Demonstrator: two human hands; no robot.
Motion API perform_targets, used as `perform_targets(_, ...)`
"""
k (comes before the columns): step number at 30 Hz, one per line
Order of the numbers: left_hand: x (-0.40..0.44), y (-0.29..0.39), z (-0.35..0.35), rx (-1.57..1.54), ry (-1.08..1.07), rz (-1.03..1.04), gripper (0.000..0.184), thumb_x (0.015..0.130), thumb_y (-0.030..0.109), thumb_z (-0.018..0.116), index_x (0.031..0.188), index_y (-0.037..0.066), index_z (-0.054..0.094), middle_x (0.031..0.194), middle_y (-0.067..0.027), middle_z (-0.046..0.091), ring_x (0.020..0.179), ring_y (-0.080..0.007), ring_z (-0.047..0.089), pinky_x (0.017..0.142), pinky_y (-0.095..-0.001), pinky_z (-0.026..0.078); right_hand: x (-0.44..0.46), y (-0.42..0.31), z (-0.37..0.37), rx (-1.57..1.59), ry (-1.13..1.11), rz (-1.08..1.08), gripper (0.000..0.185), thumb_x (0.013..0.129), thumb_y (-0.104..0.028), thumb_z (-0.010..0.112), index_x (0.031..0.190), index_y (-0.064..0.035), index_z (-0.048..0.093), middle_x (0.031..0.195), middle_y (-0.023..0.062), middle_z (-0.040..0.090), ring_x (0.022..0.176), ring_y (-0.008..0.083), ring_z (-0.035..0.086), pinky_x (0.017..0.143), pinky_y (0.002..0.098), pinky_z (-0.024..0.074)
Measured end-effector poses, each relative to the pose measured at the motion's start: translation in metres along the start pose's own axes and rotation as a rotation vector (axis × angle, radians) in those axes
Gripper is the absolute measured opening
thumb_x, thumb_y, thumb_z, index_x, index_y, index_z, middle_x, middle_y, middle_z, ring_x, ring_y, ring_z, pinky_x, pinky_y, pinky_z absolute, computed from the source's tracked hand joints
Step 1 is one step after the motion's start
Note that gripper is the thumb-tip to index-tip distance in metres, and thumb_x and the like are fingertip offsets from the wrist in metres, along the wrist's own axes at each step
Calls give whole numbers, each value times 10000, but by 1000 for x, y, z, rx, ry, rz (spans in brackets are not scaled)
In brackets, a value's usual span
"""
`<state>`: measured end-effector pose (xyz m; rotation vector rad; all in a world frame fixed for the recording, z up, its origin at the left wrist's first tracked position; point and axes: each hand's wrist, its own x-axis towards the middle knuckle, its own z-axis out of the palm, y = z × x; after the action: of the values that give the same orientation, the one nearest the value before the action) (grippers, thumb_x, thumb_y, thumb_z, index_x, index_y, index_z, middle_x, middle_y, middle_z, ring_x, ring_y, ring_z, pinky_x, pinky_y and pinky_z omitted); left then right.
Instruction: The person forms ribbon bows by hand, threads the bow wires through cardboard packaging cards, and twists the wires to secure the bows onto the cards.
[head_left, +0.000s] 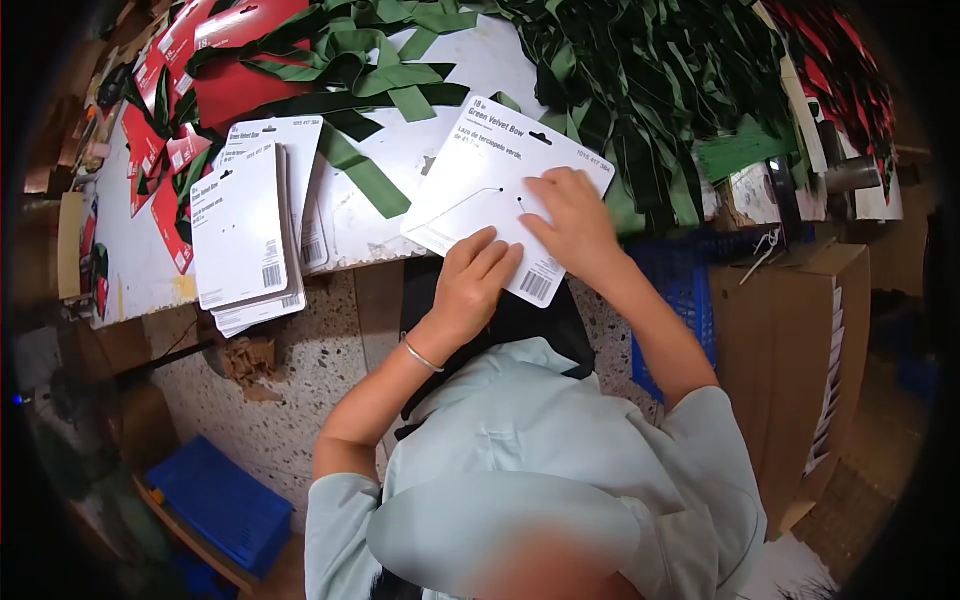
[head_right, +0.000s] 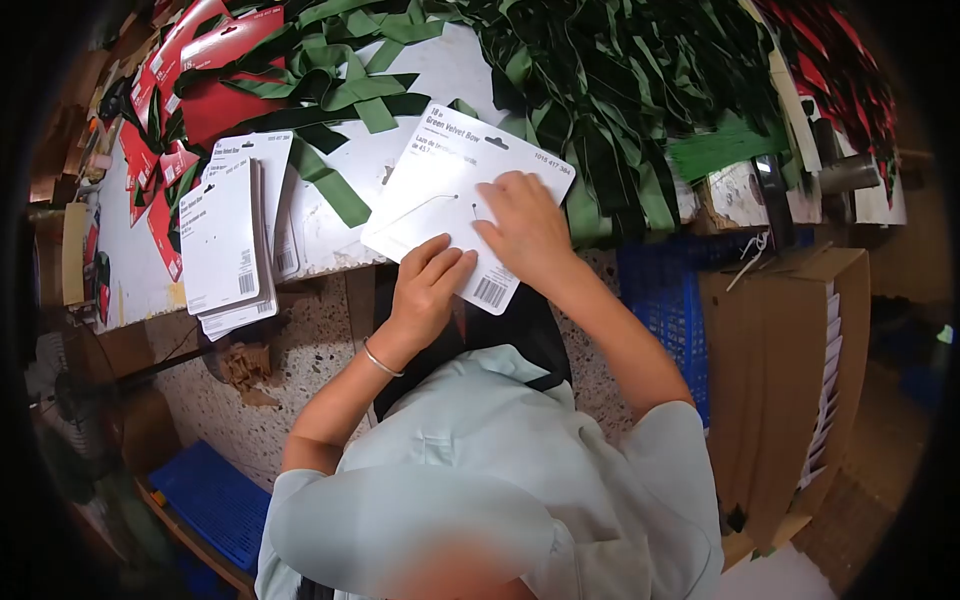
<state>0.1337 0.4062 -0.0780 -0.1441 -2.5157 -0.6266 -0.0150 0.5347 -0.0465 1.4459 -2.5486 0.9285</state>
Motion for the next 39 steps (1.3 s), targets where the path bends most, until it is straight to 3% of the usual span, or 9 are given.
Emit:
perform_targets(3,2,2,0,12,3,7,361,690,8,619,1049,10,658,1008,-102,628,1063,-307,565,864,-390,472,15,-11,26,60,-91,52,376,754,-181,704,1098,-55,621,917,87,548,832,265,592,663,380,489)
perform_targets(7,0,-2,0,-15,-5,1,352,691,5,595,1038,-7,654,995,-133,634,1035,-340,579,866,-409,481,35,-12,56,-128,-30,-130,135,883,-172,563,793,-82,518,670,88,572,588,304,619,523,433,476)
perform_targets(15,3,-2,-26,116,132,-244,496,634,-59,619,1128,-9,611,1048,-139,609,1062,-343,556,896,-399,459,105,-57,66,390,-12,-206,244,931,-246,574,802,-40,547,640,151,572,596,347,577,545,404,449)
perform_targets(17,-3,-9,-17,74,51,-304,548,635,-52,641,1178,-12,574,1103,-151,584,1100,-357,524,930,-412,439,104,-50,78,478,-101,-81,267,923,-271,566,782,-46,547,625,144,589,613,380,587,555,449,454)
perform_targets(22,-3,-9,-22,-138,-15,-321,619,702,17,684,1262,-88,443,1163,-236,514,1134,-425,472,981,-455,402,84,-31,69,554,-203,82,172,878,-204,620,903,-34,628,815,123,619,741,303,614,647,359,482)
perform_targets(25,-6,-35,-15,-278,179,-511,558,795,22,656,1286,-78,412,1164,-243,504,1017,-363,541,888,-407,470,69,-28,58,521,-113,-38,128,856,-146,640,904,-27,625,849,112,613,747,306,614,665,371,494)
perform_targets(29,27,-62,-21,-448,326,-783,252,854,10,595,1098,-52,596,870,-168,602,684,-275,604,651,-342,491,59,-17,65,176,5,-267,74,846,-81,638,839,-15,605,788,111,581,691,296,590,603,378,473)
perform_targets(32,39,-77,-18,-417,142,-745,166,877,23,593,1021,-47,639,765,-114,628,560,-160,580,541,-292,471,64,-17,69,193,17,-265,103,850,-82,633,791,-18,578,746,123,572,664,314,582,575,402,460)
perform_targets(39,37,-75,-8,-341,199,-667,80,895,23,575,896,-35,631,688,-84,610,545,-122,558,515,-277,457,72,-20,74,379,52,-204,126,859,-87,631,782,-3,578,696,140,565,620,322,574,550,390,450)
